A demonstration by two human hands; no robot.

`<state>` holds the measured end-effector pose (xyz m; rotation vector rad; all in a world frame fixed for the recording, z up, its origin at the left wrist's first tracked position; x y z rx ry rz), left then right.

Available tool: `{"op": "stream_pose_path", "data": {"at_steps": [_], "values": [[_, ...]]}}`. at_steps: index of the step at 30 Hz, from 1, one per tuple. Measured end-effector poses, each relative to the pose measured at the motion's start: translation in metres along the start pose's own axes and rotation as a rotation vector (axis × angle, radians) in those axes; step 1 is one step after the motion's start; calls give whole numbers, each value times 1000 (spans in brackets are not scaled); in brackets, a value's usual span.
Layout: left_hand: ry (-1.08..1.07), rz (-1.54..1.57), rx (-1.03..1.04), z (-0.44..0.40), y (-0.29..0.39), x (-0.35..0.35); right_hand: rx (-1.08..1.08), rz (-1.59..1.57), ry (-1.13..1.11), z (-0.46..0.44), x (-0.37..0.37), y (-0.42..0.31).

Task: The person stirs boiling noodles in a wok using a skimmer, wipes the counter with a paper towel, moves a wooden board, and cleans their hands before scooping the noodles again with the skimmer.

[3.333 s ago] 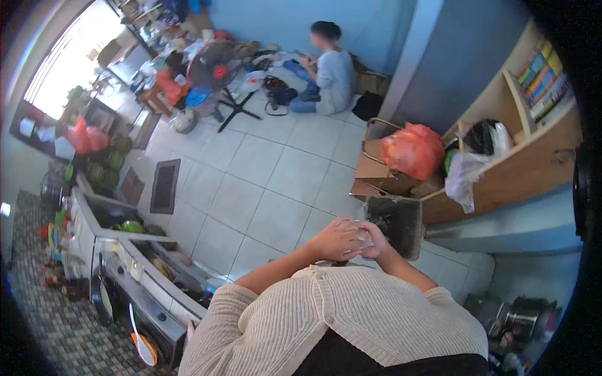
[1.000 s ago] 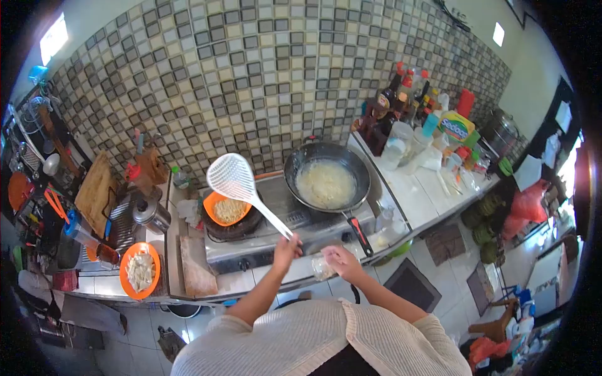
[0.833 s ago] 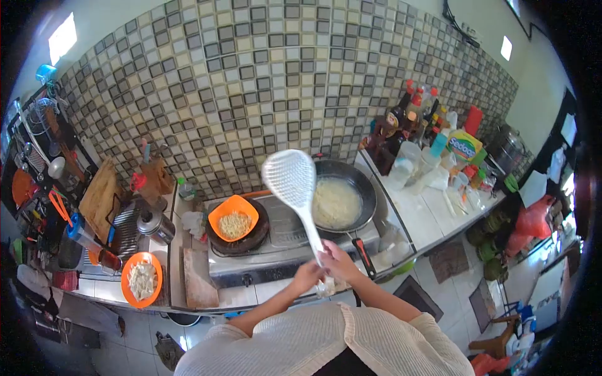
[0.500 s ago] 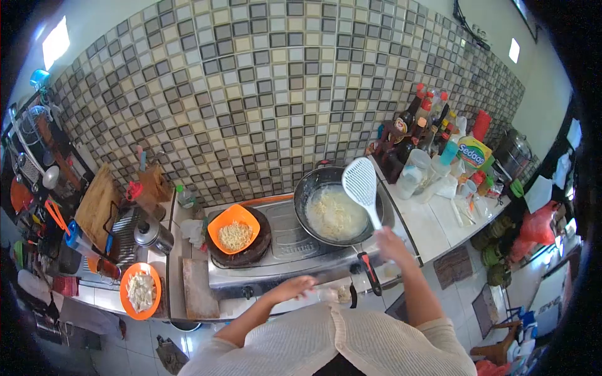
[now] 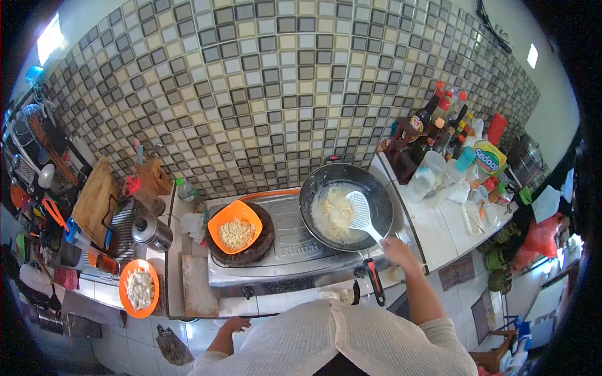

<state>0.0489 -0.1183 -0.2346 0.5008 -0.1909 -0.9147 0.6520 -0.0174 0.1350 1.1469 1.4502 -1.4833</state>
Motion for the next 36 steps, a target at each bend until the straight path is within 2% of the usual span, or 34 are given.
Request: {"op": "stream_pose_path", "data": {"at_steps": [2, 3, 5, 6, 8, 10, 11, 12, 13, 15, 17, 18, 19, 21, 24, 28, 30, 31, 33, 35, 36], "values": [[12, -257, 447, -8, -4, -5, 426, -393, -375, 3, 4, -9], [58, -378, 664, 6, 8, -5, 427, -392, -373, 2, 4, -8], [-3, 114, 167, 13, 2, -13, 310, -586, -414, 0, 10, -18], [55, 360, -64, 53, 32, -12, 310, -585, -414, -2, 12, -17], [75, 388, -73, 82, 63, -10, 514, -1012, -502, 2, 28, -11], [92, 416, -78, 79, 62, -18, 517, -1113, -500, 7, 29, -14], [43, 391, -189, 71, 53, -20, 519, -1212, -498, 8, 28, -16], [-9, 367, -299, 66, 44, -18, 522, -1205, -497, 9, 28, -15], [-18, 371, -298, 62, 38, -18, 575, -1260, -454, 11, 27, -11], [-8, 353, -161, 75, 56, -19, 637, -1310, -416, 17, 29, -6], [-9, 366, -177, 77, 56, -18, 508, -1296, -255, 15, 20, 0], [-4, 376, -186, 78, 56, -18, 539, -1145, -231, 15, 20, 15], [2, 385, -194, 78, 57, -18, 541, -1144, -233, 15, 25, 24], [27, 371, -187, 82, 61, -18, 378, -557, -75, 9, 12, 34], [66, 326, -202, 86, 67, -19, 333, -368, -113, 14, 4, 34], [68, 232, -218, 98, 81, -20, 327, -342, -164, 22, -3, 45], [68, 215, -215, 99, 84, -21, 335, -87, -135, 23, -37, 24], [69, 198, -215, 99, 84, -21, 335, -87, -135, 23, -44, 29], [46, 269, -191, 82, 64, -22, 188, 82, -153, 20, -62, 28], [20, 341, -167, 73, 55, -19, 196, 171, -163, 15, -78, 23], [49, 344, -195, 72, 53, -19, 235, 262, -91, 13, -87, 23]]}}
Point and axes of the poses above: each hand's wrist, its own z-axis away from the middle knuckle, its own x-axis out of the palm, y = z × x, the point moved 7 cm from there along -z, towards the middle knuckle, and after that the axes turned 4 degrees about -y, right-handed, at the moved point
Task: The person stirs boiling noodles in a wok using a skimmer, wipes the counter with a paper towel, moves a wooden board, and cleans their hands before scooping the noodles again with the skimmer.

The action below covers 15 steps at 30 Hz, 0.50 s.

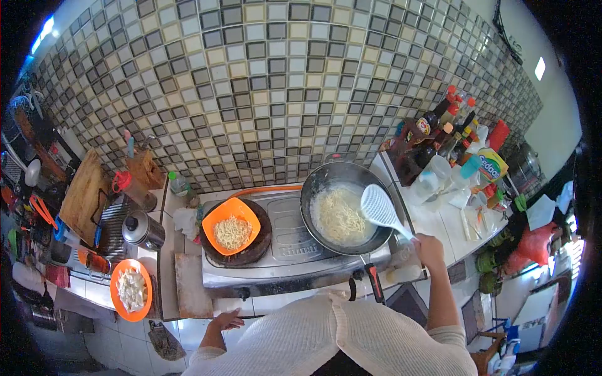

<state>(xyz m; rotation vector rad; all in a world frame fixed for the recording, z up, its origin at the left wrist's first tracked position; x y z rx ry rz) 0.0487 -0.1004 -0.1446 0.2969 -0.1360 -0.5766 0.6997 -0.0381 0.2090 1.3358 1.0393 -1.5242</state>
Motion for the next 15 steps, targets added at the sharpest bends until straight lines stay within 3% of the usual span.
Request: {"op": "stream_pose_path", "data": {"at_steps": [1, 6, 9, 11, 12, 15], "values": [[33, 6, -21, -1, -1, -2, 51, 80, 78, -2, -8, 1], [11, 8, -10, 10, 5, 1, 82, 146, 14, -7, 24, -6], [17, 49, 9, 3, -1, -2, -119, -103, -59, -2, 39, -19], [-2, 70, 14, -4, -7, -2, -58, -468, -241, 2, 52, -24], [-17, 86, 27, -5, -6, -1, 99, -609, -384, 7, 54, -36], [-75, 106, 23, -9, -7, -2, 85, -793, -479, 2, 76, -60]]}}
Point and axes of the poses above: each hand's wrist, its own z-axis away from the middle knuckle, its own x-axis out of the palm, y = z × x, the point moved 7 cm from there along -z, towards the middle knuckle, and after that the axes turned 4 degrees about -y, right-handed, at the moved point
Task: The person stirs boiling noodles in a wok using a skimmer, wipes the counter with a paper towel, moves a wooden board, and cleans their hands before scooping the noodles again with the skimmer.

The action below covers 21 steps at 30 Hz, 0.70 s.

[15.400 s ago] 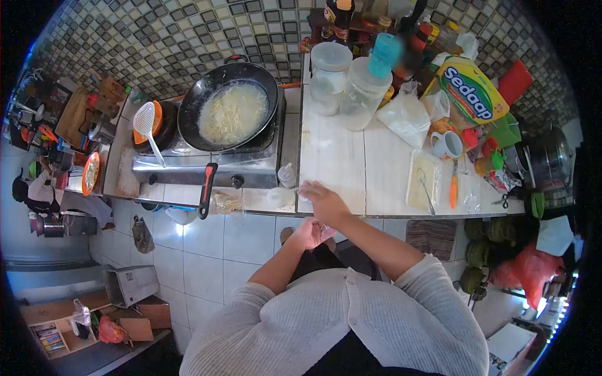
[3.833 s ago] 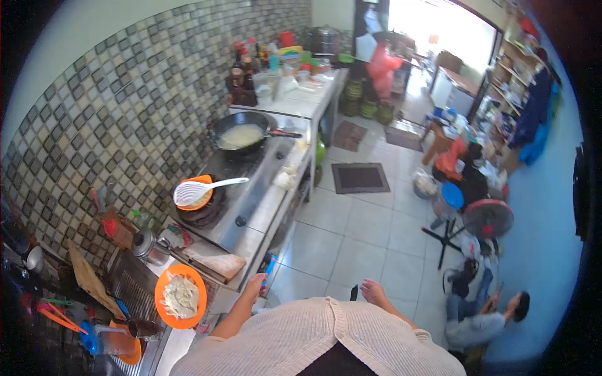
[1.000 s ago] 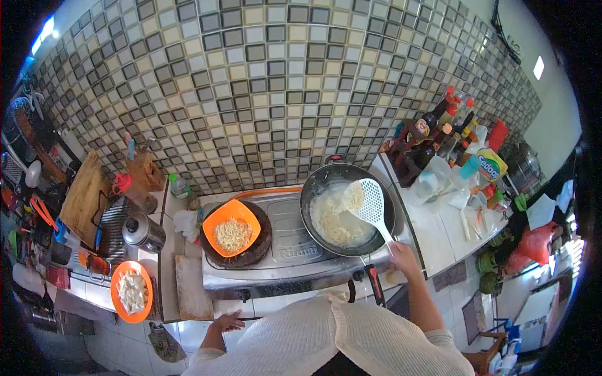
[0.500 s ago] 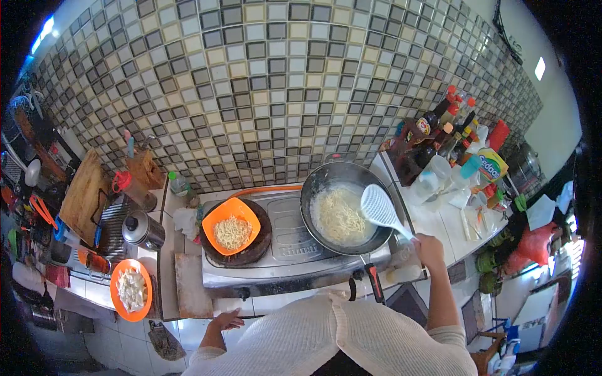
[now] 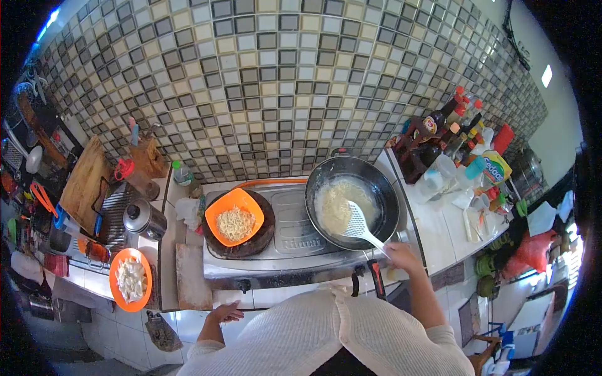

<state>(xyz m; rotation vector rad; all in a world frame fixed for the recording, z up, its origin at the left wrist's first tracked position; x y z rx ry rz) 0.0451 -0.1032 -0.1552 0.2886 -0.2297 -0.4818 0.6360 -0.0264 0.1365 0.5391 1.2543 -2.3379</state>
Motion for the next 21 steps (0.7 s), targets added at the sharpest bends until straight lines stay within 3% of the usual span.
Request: {"op": "stream_pose_path", "data": {"at_steps": [7, 17, 21], "values": [[32, -17, -33, 2, 2, 0, -68, -483, -42, -29, 28, -9], [11, -3, -26, -3, -3, -3, -27, -683, 47, -7, 11, 15], [14, -22, -37, 1, -2, -2, -45, -588, 111, 1, 2, 24]]}}
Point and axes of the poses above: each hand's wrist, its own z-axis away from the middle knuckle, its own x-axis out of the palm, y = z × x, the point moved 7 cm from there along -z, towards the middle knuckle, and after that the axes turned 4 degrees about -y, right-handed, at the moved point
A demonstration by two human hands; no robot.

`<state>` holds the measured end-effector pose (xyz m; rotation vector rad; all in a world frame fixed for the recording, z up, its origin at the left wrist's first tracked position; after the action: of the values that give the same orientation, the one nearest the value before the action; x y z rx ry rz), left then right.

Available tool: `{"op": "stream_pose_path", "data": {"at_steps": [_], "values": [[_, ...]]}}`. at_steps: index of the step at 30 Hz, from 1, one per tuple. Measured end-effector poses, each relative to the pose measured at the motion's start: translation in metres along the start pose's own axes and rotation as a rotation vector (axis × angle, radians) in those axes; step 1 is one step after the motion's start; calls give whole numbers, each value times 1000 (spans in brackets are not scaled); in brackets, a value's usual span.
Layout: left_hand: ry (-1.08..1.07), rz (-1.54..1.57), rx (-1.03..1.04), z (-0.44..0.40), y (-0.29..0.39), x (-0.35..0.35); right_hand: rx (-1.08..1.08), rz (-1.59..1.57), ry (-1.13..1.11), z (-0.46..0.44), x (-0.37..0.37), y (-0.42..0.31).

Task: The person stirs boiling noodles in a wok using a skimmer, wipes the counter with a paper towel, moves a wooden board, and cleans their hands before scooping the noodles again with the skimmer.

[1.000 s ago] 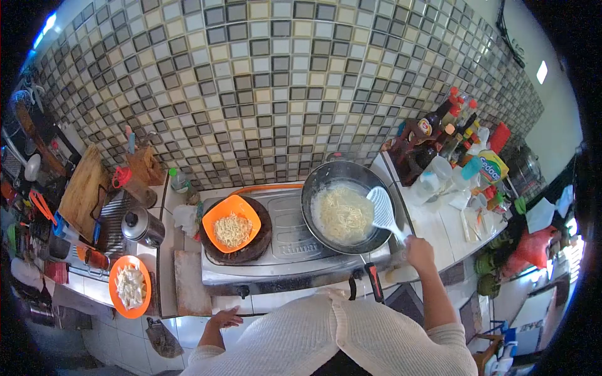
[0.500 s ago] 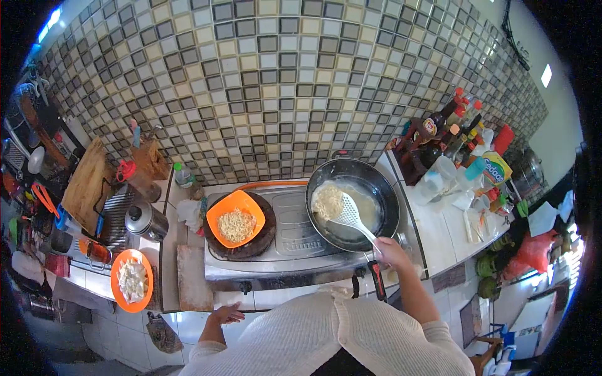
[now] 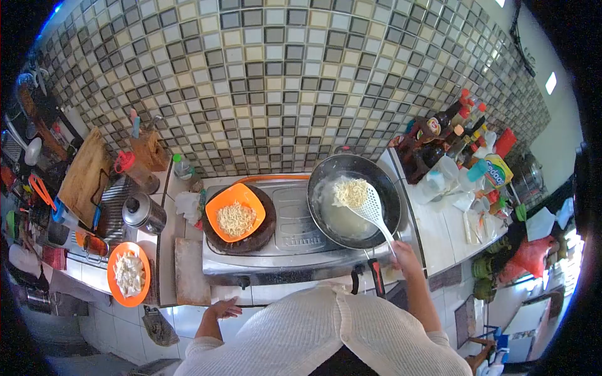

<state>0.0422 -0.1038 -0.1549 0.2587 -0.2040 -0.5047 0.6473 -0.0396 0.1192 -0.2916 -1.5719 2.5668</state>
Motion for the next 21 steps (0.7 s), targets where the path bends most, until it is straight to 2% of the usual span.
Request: {"op": "stream_pose_path", "data": {"at_steps": [3, 5, 6, 8, 11, 15, 17, 21], "values": [[-22, 10, 26, 6, 7, 3, 24, 4, -8, 6, -10, 5], [-28, -6, -2, 6, 7, 4, 7, 223, 169, -4, -32, 22], [-28, 8, -9, 5, 5, 4, 10, 224, 167, -9, -36, 29], [-24, 15, -2, 5, 3, 4, -255, 792, 289, -9, -35, 8], [-16, -7, 2, 5, 4, 2, -343, 838, 357, 3, -36, -12], [-51, 18, 15, -4, -1, 0, -200, 667, 328, -9, -50, 8], [-48, 11, 15, -5, -2, 0, -18, 275, 191, -12, -47, 23], [-60, 26, 43, -3, 0, 0, 14, 133, 108, -10, -33, 18]]}}
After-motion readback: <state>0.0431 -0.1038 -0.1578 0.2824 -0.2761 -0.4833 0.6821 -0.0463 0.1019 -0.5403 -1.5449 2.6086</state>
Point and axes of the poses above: each hand's wrist, its own z-axis away from the middle knuckle, its own x-axis out of the palm, y = z × x, the point moved 7 cm from there along -z, towards the middle knuckle, and after that the axes turned 4 degrees about -y, right-handed, at the moved point
